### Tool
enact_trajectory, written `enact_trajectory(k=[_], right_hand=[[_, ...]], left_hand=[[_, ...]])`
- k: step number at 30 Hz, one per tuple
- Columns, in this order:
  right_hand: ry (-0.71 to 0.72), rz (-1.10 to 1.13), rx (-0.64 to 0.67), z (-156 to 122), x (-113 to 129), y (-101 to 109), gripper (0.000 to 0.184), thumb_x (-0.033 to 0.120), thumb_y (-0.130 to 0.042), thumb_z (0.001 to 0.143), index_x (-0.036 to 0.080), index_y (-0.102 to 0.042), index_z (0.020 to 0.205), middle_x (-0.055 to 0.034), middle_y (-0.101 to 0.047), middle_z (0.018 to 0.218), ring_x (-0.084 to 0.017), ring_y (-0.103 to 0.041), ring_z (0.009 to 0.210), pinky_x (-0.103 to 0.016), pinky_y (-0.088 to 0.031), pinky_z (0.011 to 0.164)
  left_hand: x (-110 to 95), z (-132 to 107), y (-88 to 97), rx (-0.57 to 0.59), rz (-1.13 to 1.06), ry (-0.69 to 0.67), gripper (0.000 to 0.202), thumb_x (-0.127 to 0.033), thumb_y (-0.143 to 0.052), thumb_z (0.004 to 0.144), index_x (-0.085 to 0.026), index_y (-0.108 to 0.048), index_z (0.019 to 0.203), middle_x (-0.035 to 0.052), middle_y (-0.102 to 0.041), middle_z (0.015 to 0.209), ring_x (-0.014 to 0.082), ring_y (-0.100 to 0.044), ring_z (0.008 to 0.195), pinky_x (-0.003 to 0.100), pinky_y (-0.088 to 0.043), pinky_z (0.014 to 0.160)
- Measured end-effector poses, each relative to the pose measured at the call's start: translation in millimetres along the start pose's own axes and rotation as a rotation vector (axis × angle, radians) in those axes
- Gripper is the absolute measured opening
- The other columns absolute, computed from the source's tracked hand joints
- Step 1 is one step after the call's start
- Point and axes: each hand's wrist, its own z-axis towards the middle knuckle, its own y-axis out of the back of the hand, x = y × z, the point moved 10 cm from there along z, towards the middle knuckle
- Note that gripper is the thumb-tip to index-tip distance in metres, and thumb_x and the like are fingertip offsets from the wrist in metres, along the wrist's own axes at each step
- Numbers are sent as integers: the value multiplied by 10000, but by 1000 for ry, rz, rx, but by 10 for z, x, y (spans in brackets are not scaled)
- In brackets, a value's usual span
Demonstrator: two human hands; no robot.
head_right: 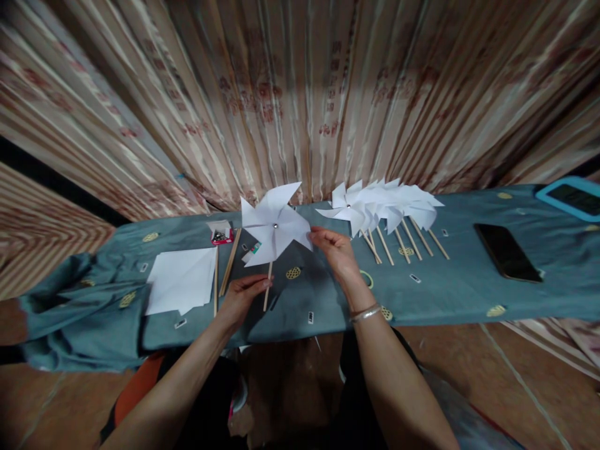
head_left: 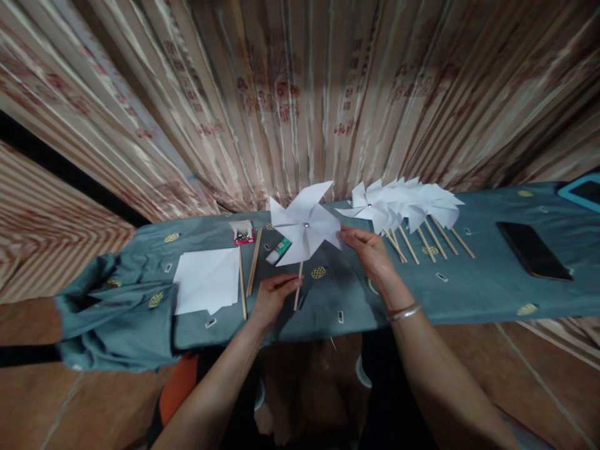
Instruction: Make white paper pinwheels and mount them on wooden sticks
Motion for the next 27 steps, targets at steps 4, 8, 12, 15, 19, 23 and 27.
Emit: enact_trajectory(k=[4,8,12,15,19,23,27], right_hand=[[-10,19,31,-20,-17,-50,232,425,-838,564,233,-729,639,-24,-726,969,-198,-630,956,-340,-456,886],[-18,42,76,-44,-35,-130,249,448,-842,553,240,-723,619,-17,-728,898,-204,-631,948,-344,-460,874],[-42,56,112,-81,-69,-209,290,481,-846,533,235,-717,614,-21,-726,862,-205,-632,898,-341,-469,828],[-44,77,158,-119,-62,-287,291,482,-841,544,229,-703,591,-14,-713,812,-187,-623,852,-330,-463,823],[-37,98,219,-173,-32,-376,274,461,-827,587,225,-688,579,-2,-691,770,-164,-607,809,-316,-446,844],[-31,67,269,-221,-27,-438,285,479,-801,632,223,-680,598,3,-673,755,-159,-594,779,-311,-445,817],[-30,24,292,-254,-34,-480,307,496,-784,650,212,-674,612,11,-639,718,-145,-564,737,-299,-437,775]], left_hand=[[16,16,21,-14,-27,-4,268,-364,-862,522,-217,-791,734,68,-776,810,227,-689,810,352,-488,863],[-4,17,20,-29,-50,-10,264,-358,-869,507,-219,-788,716,67,-775,806,224,-690,803,352,-493,860],[-27,7,20,-45,-67,-4,289,-366,-875,493,-209,-787,719,71,-774,805,228,-690,808,357,-496,858],[-34,4,15,-42,-61,-6,299,-372,-871,508,-206,-791,744,74,-775,827,230,-690,828,357,-490,875],[-17,9,27,-54,-65,-3,300,-366,-876,502,-206,-791,741,74,-775,830,231,-688,836,363,-484,888],[-11,17,37,-64,-72,-11,291,-359,-879,502,-207,-789,733,73,-774,822,242,-690,855,373,-487,892],[6,31,36,-60,-86,-14,308,-371,-882,495,-207,-789,739,72,-773,821,241,-693,851,374,-488,894]])
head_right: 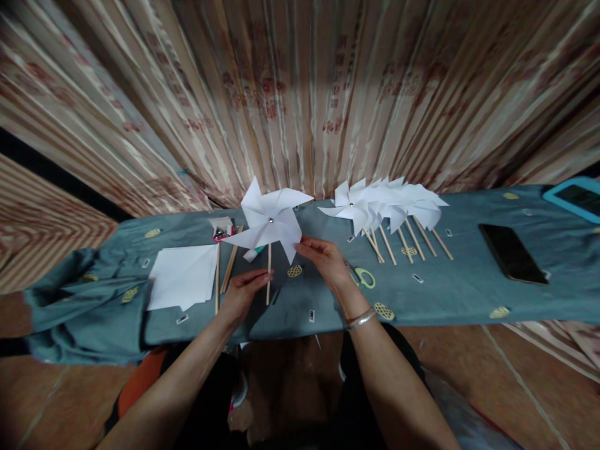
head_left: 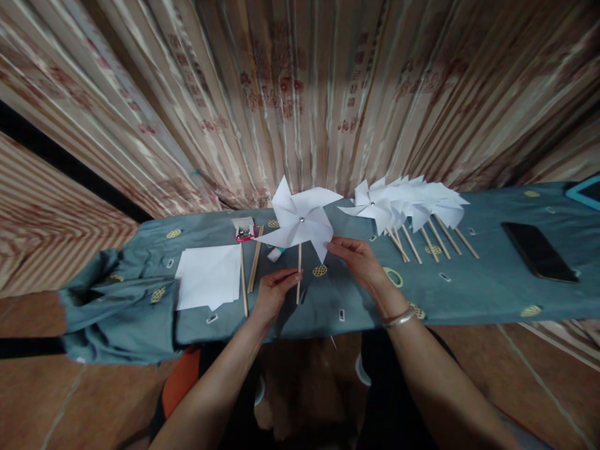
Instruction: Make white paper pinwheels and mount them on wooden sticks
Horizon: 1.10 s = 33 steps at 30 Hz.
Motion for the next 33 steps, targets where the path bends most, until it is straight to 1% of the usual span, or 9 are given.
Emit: enact_trajectory(k=[4,8,14,20,26,33], right_hand=[[-11,-5,24,-20,6,-60,301,493,-785,641,213,-678,612,11,-640,713,-148,-559,730,-298,-436,772],[-34,18,57,-46,0,-128,281,482,-783,646,214,-700,650,12,-647,710,-150,-562,735,-294,-431,776],[-69,-6,73,-85,-21,-183,291,468,-788,648,204,-672,609,34,-602,647,-123,-508,658,-267,-403,681],[-80,24,96,-98,-63,-241,271,445,-798,646,192,-701,637,36,-612,635,-116,-512,650,-267,-404,681],[-112,58,90,-86,-143,-265,241,424,-822,614,204,-730,648,27,-659,654,-118,-535,652,-272,-409,680],[-108,68,100,-89,-166,-330,187,395,-822,613,237,-772,698,12,-725,726,-141,-590,700,-293,-440,719]], left_hand=[[18,6,12,-14,3,9,334,-377,-891,471,-206,-788,739,71,-772,801,233,-688,816,371,-488,879],[-3,-6,8,-17,19,4,326,-372,-886,484,-201,-789,744,70,-772,807,221,-681,810,359,-479,879],[-10,-11,-4,3,31,-2,276,-358,-868,528,-209,-792,748,61,-772,807,211,-674,816,346,-463,895],[-4,1,-1,2,39,-20,287,-371,-874,521,-209,-790,743,58,-768,794,221,-677,809,357,-474,881],[6,-8,-18,8,40,3,378,-427,-888,471,-195,-788,752,54,-766,774,217,-680,794,368,-475,895],[12,-20,-48,29,24,9,375,-428,-890,469,-199,-787,747,60,-772,800,218,-689,802,376,-479,909]])
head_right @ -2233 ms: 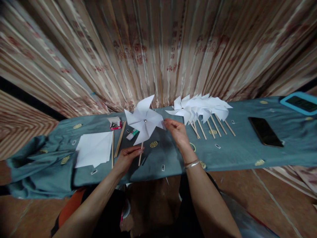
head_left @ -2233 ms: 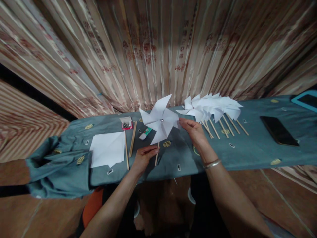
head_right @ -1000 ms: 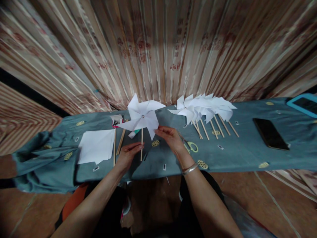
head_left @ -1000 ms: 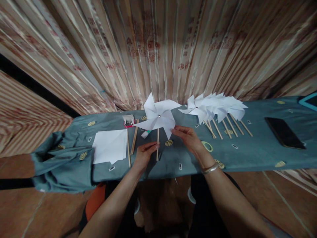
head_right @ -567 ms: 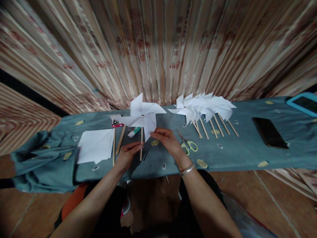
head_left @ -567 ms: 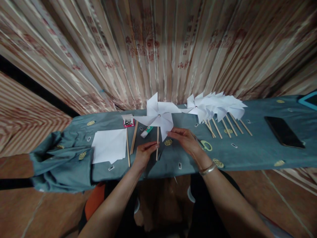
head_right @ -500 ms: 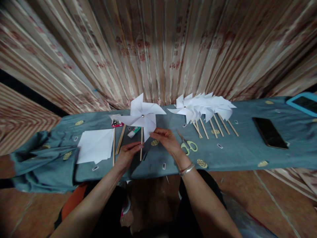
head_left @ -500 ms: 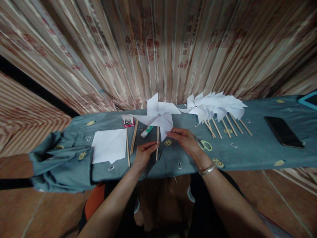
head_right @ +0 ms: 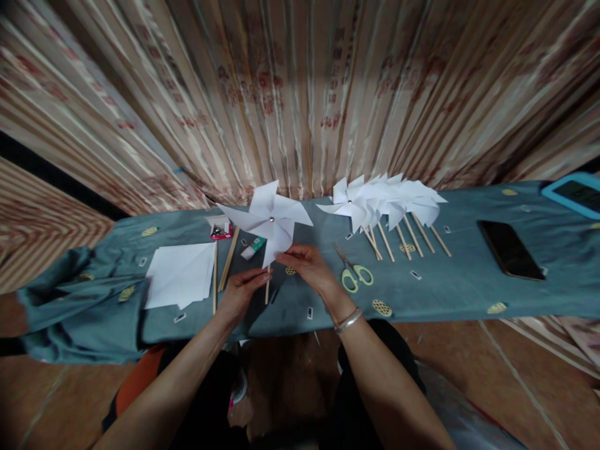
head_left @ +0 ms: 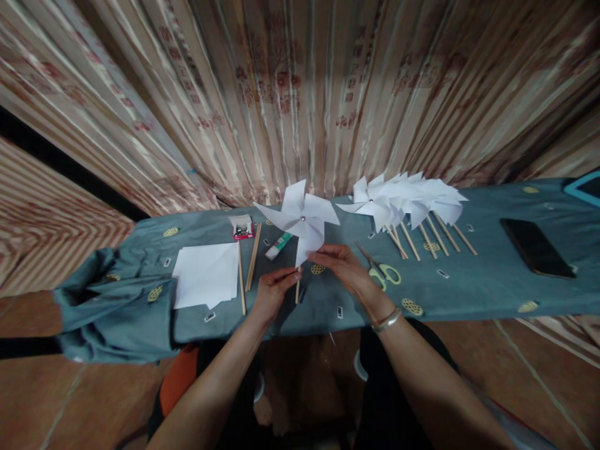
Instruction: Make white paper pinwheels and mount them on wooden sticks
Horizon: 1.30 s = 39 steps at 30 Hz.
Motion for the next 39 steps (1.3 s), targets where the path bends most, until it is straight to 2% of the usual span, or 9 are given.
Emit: enact_trajectory(k=[7,12,16,20,24,26,28,33,39], right_hand=[[4,-1,13,9,-16,-53,168,383,-820,620,246,-780,708,16,-732,728,-135,-601,692,-287,-445,712],[21,-45,41,18,-27,-98,206,428,-807,633,236,-776,699,12,-714,718,-136,-593,687,-284,-436,694],[73,-133,21,8,56,-46,248,487,-781,655,241,-766,681,10,-703,722,-143,-591,708,-282,-429,693],[96,-227,-100,-9,160,220,337,555,-740,682,230,-734,593,-18,-719,716,-162,-605,715,-293,-424,682],[170,-217,-381,-59,300,703,386,559,-730,683,210,-684,524,-25,-699,647,-152,-568,636,-294,-401,625],[231,-200,-520,-107,375,908,329,518,-745,680,209,-695,577,-2,-678,629,-146,-550,633,-288,-399,628],[268,-177,-583,-125,418,1012,277,488,-755,674,213,-726,686,8,-690,679,-152,-569,684,-289,-418,670],[224,-72,-480,-31,372,956,316,495,-777,642,232,-755,815,-7,-739,839,-187,-629,851,-326,-458,829],[189,24,-428,22,293,911,230,428,-841,574,252,-750,690,11,-727,795,-177,-622,830,-335,-447,874]], left_hand=[[-6,-6,-1,-5,5,4,362,-401,-888,468,-190,-789,745,70,-774,807,218,-688,792,378,-489,893],[5,-4,14,-8,26,4,344,-388,-878,483,-193,-789,753,55,-769,776,196,-673,753,355,-486,857],[-3,12,43,-22,32,-7,331,-384,-874,487,-197,-788,746,50,-768,773,197,-671,755,356,-483,854],[-31,25,95,-45,20,-16,355,-405,-879,484,-198,-787,757,67,-773,814,223,-686,827,375,-477,895],[-53,25,109,-31,30,-23,359,-418,-876,498,-196,-787,766,80,-775,846,243,-693,879,393,-474,923],[-43,19,90,-7,37,-14,359,-420,-876,497,-198,-787,765,80,-775,841,241,-695,864,394,-475,923],[-28,6,55,24,36,1,358,-421,-879,492,-199,-787,758,79,-775,833,236,-697,847,395,-476,921],[-26,-45,-35,84,38,37,363,-424,-889,470,-198,-786,735,75,-777,829,251,-699,875,405,-470,950],[-28,-48,-39,89,46,36,333,-406,-878,488,-205,-787,739,70,-778,831,245,-695,869,391,-475,930]])
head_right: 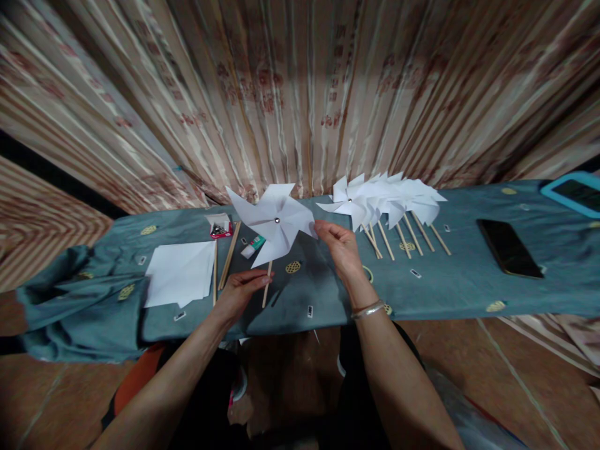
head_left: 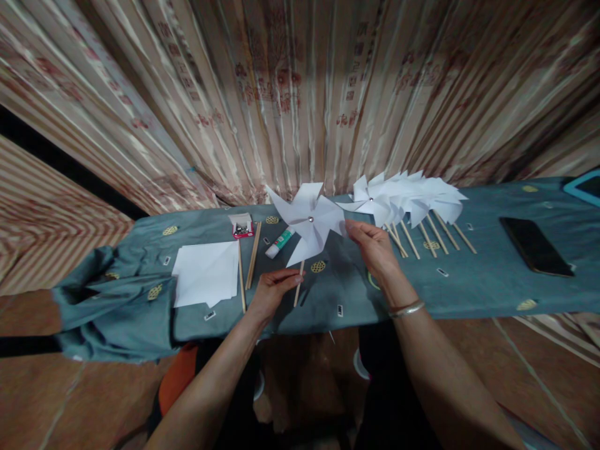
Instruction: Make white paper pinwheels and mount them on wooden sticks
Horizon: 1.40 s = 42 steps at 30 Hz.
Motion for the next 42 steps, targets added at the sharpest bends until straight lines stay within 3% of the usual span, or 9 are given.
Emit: enact_trajectory(k=[9,17,42], right_hand=[[0,11,19,-33,2,-29,175,375,-840,579,251,-720,610,-5,-718,818,-189,-624,881,-336,-439,843],[-40,59,112,-133,25,-189,197,390,-856,551,255,-714,575,12,-680,688,-185,-611,851,-338,-427,855],[-117,33,342,-401,-43,-589,281,455,-836,610,242,-668,538,22,-658,690,-156,-577,732,-312,-440,800]], left_hand=[[-23,22,42,-21,32,-40,318,-403,-862,519,-199,-790,752,81,-774,833,239,-689,844,376,-482,888],[-53,24,92,-83,40,-60,326,-413,-865,515,-202,-789,752,73,-776,836,241,-688,858,390,-480,912],[-47,52,123,-112,32,-80,353,-440,-869,505,-210,-790,761,70,-776,859,262,-682,910,403,-469,934]])
